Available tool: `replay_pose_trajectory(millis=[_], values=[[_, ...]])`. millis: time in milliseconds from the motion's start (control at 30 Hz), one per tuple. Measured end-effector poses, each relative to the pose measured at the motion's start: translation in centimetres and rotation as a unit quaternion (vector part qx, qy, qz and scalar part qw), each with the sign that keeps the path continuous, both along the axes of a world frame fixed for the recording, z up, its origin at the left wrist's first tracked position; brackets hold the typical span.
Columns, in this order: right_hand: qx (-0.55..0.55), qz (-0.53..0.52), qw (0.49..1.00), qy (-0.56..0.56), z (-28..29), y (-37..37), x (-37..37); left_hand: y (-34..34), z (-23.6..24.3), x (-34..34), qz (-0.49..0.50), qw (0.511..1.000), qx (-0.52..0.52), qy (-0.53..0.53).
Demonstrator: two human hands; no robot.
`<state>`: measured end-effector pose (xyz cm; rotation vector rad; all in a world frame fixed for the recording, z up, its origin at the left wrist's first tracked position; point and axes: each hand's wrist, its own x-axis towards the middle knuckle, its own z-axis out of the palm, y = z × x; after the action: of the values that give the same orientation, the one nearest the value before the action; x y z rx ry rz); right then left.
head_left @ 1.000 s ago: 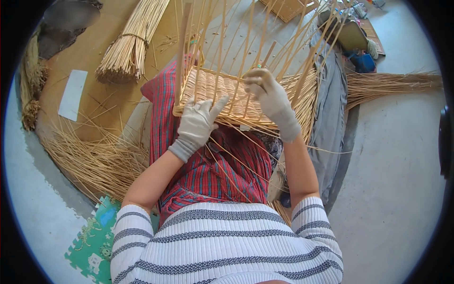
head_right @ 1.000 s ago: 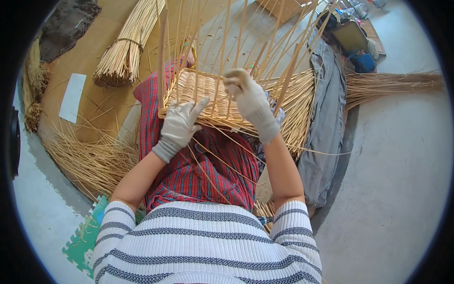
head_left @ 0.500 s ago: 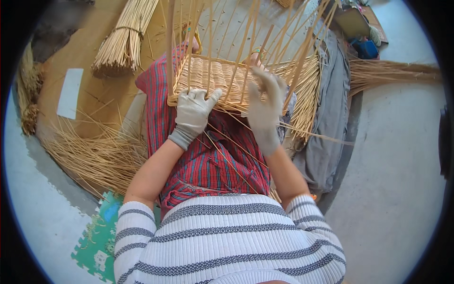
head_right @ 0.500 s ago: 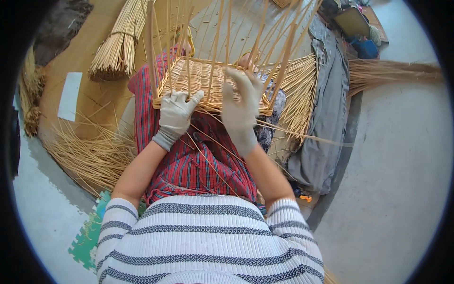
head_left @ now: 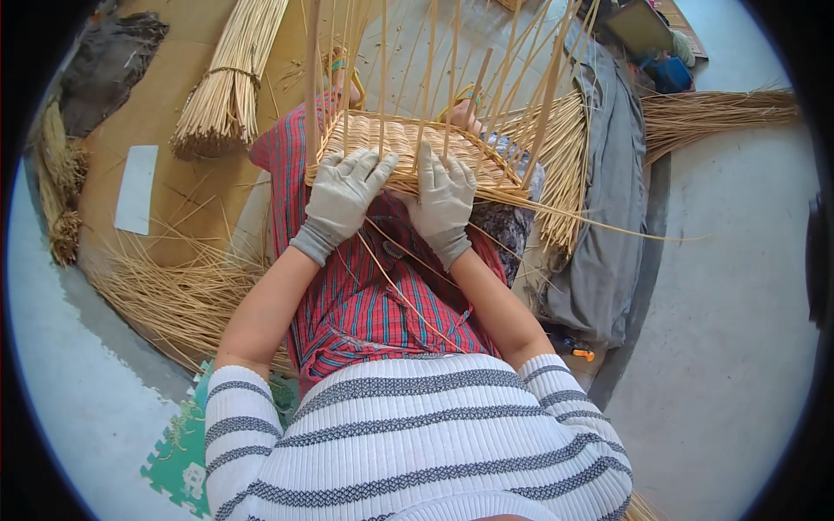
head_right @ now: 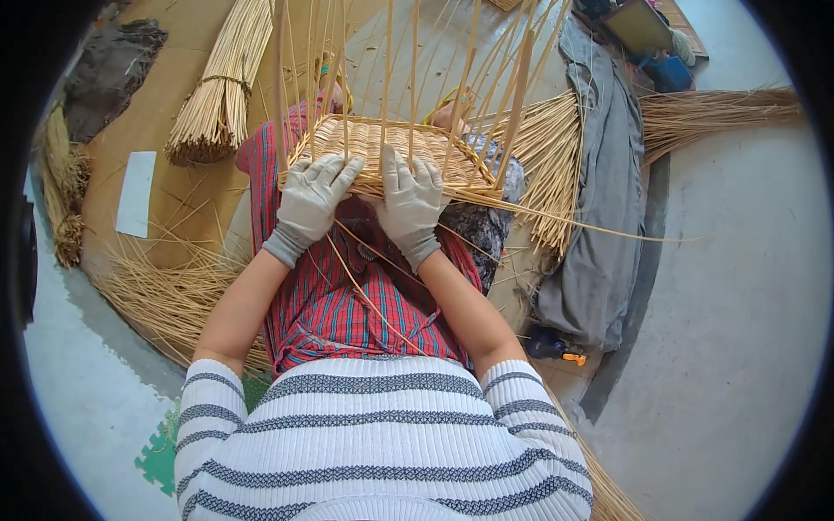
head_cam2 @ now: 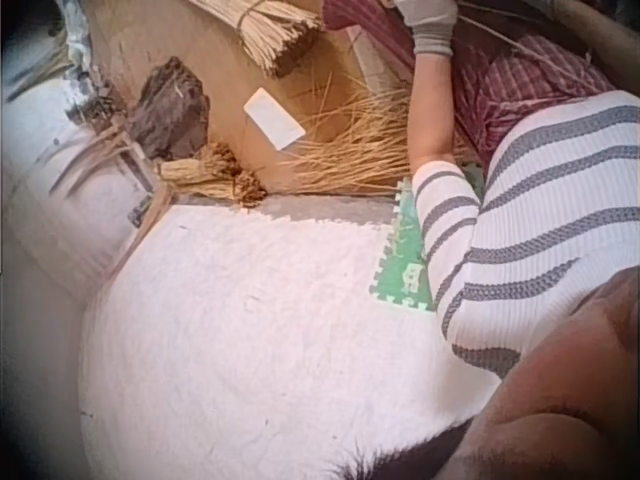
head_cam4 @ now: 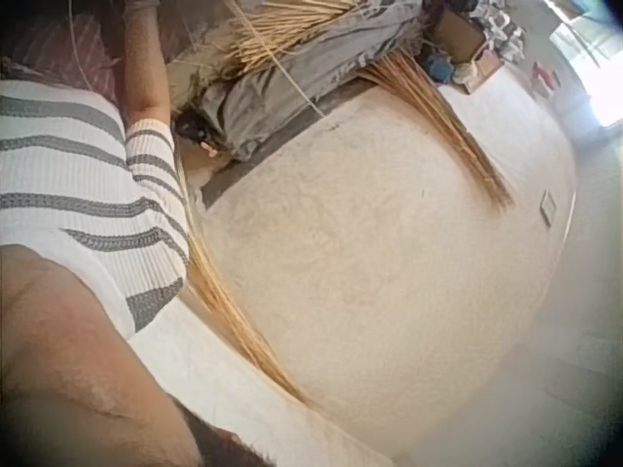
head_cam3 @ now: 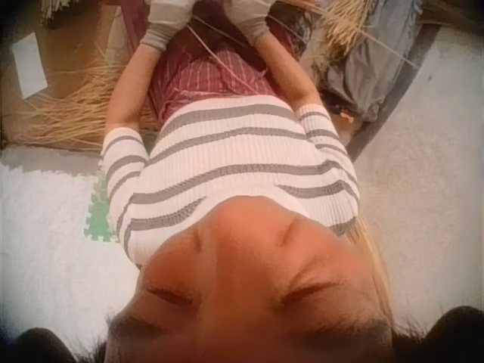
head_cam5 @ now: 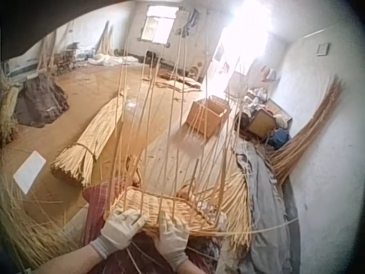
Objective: Weaving a wicker basket while sitting on a workshop floor.
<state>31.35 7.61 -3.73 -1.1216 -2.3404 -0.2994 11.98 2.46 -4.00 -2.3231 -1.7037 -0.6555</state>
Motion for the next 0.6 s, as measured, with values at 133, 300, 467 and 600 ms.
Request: replay_pose_trajectory(millis=[133, 300, 467, 600], values=[[-0.061, -0.002, 0.998, -0.032, 0.6, 0.9, -0.4, 0.5, 0.2, 0.0, 0.007, 0.999, 0.030, -0.014], [-0.072, -0.044, 0.993, -0.079, 0.8, 1.3, -0.8, 1.8, -0.3, 0.1, 0.037, 0.996, 0.072, -0.036], [-0.092, -0.039, 0.993, -0.057, 0.6, 1.2, -0.9, 1.3, -0.8, 0.1, 0.039, 0.994, 0.095, -0.038], [-0.235, 0.004, 0.972, -0.006, 3.4, 0.9, -0.3, 0.2, -0.8, 0.1, 0.033, 0.994, 0.092, -0.054]])
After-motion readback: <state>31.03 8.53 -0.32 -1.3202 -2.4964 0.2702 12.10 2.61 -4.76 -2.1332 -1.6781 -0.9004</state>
